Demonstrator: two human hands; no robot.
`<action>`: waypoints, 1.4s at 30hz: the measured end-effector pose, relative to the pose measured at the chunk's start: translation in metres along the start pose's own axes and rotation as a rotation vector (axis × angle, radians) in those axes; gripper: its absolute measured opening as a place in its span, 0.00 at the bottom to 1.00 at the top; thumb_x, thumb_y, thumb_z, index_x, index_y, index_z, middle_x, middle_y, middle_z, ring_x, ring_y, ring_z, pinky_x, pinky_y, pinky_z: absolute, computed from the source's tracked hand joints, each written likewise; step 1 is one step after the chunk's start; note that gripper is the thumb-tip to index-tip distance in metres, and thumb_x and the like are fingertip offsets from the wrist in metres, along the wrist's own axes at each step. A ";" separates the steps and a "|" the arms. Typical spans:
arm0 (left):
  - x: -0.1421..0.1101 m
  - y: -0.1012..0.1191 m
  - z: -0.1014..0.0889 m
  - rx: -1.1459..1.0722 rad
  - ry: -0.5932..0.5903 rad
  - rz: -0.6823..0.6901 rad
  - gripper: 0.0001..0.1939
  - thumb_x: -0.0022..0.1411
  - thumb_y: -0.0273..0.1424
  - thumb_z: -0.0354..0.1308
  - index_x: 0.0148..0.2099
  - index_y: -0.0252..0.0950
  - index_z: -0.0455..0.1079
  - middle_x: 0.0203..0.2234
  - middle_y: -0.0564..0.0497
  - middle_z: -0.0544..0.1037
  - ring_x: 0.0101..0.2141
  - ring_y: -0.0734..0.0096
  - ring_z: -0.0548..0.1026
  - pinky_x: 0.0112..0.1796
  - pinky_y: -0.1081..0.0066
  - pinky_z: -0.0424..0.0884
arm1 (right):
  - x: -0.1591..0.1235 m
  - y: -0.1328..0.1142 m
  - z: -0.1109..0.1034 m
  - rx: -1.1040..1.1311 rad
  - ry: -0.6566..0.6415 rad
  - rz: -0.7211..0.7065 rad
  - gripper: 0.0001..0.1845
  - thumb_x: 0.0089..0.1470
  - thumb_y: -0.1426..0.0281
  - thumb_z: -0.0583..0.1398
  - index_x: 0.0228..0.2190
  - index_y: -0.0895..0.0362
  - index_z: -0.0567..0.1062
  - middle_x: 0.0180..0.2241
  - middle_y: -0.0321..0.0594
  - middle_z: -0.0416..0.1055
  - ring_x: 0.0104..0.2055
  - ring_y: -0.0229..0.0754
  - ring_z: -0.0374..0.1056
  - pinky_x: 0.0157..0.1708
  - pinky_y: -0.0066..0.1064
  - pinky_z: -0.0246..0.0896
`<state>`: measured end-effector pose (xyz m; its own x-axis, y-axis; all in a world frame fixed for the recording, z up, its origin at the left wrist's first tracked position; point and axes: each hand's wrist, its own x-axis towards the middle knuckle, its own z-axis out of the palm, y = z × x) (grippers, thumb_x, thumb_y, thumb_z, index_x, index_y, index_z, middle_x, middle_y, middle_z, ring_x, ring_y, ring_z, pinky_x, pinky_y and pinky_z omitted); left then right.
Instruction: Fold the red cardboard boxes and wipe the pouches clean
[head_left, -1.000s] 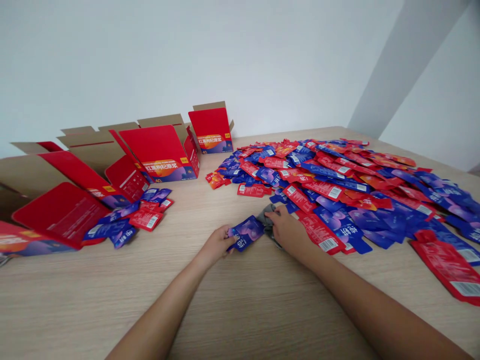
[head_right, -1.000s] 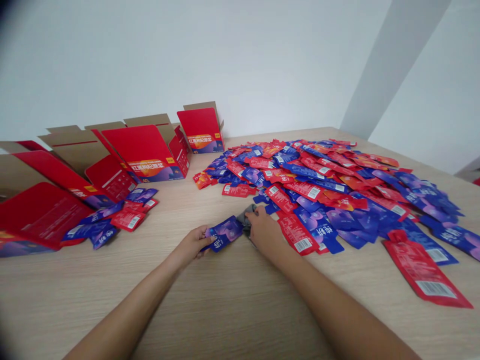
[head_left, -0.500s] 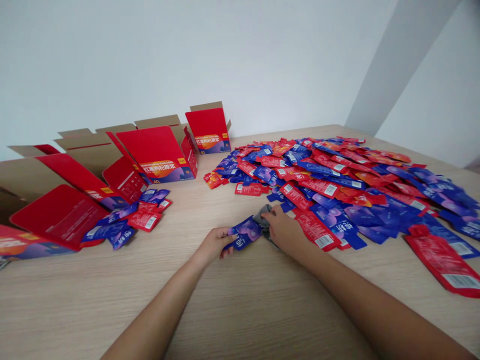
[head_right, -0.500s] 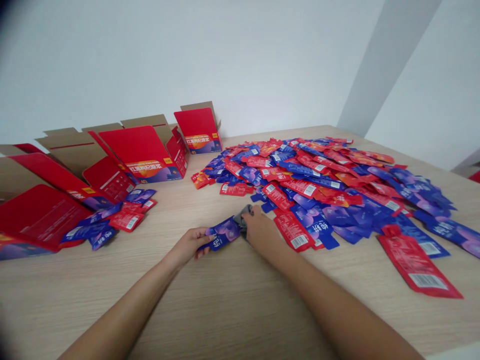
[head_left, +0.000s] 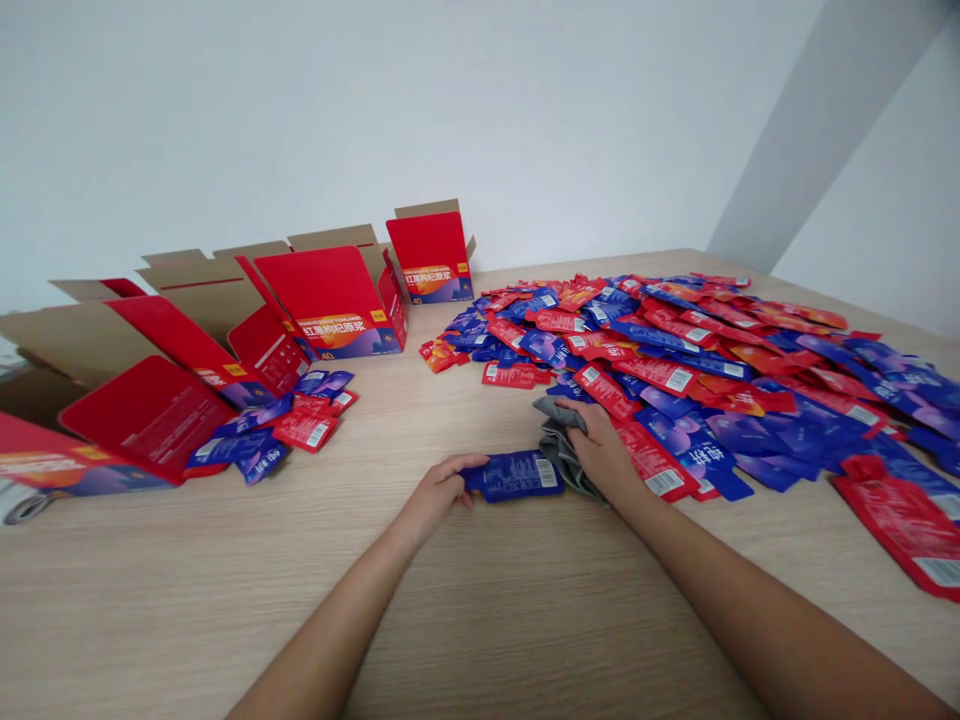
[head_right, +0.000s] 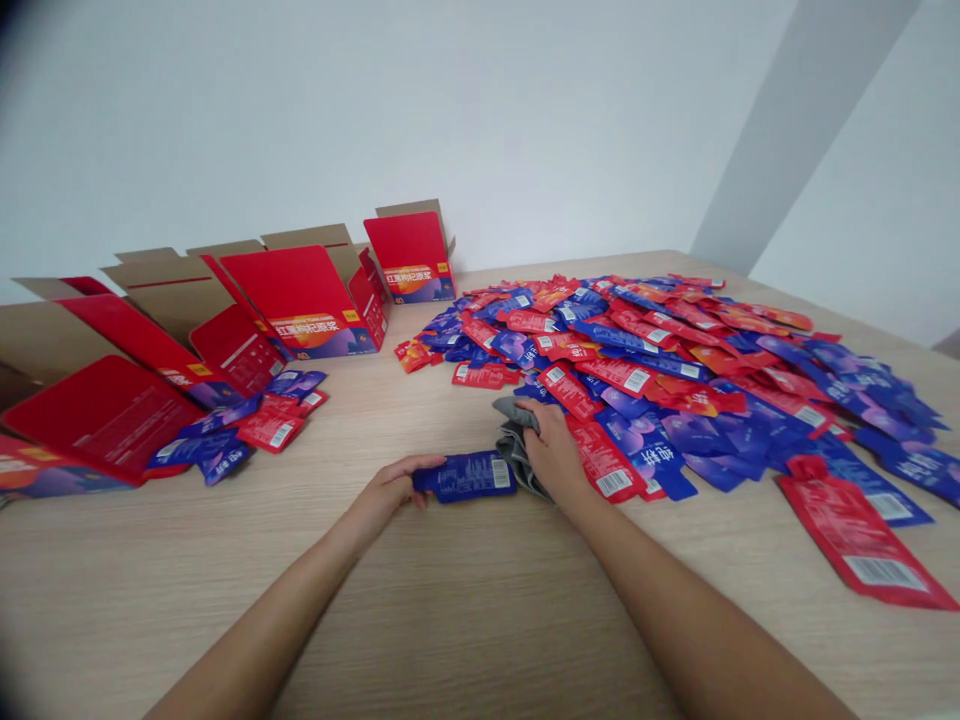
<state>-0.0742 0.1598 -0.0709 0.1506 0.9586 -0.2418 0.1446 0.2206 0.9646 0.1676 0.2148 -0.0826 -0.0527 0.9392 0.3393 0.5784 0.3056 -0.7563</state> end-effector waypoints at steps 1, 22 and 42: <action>0.000 0.002 0.002 0.012 -0.015 -0.002 0.21 0.43 0.22 0.50 0.41 0.33 0.71 0.31 0.51 0.75 0.24 0.76 0.69 0.24 0.76 0.64 | -0.002 -0.005 -0.001 -0.017 -0.016 -0.016 0.22 0.50 0.76 0.48 0.46 0.54 0.68 0.46 0.42 0.66 0.51 0.43 0.59 0.52 0.41 0.54; 0.001 0.001 0.007 -0.068 0.074 0.031 0.18 0.45 0.31 0.60 0.37 0.38 0.56 0.14 0.66 0.61 0.09 0.85 0.54 0.11 0.81 0.46 | -0.028 -0.051 0.005 -0.646 -0.446 -0.093 0.25 0.53 0.77 0.50 0.53 0.56 0.64 0.49 0.50 0.58 0.36 0.42 0.69 0.31 0.31 0.62; 0.073 -0.004 -0.050 0.167 0.539 0.270 0.14 0.52 0.27 0.55 0.43 0.36 0.64 0.38 0.46 0.75 0.38 0.70 0.75 0.41 0.66 0.70 | -0.017 -0.039 0.008 -0.549 -0.343 -0.093 0.24 0.53 0.73 0.51 0.52 0.54 0.65 0.49 0.46 0.60 0.35 0.40 0.68 0.30 0.30 0.60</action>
<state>-0.1123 0.2382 -0.0874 -0.3054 0.9422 0.1379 0.3279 -0.0319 0.9442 0.1395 0.1880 -0.0639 -0.3268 0.9370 0.1233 0.8858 0.3491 -0.3056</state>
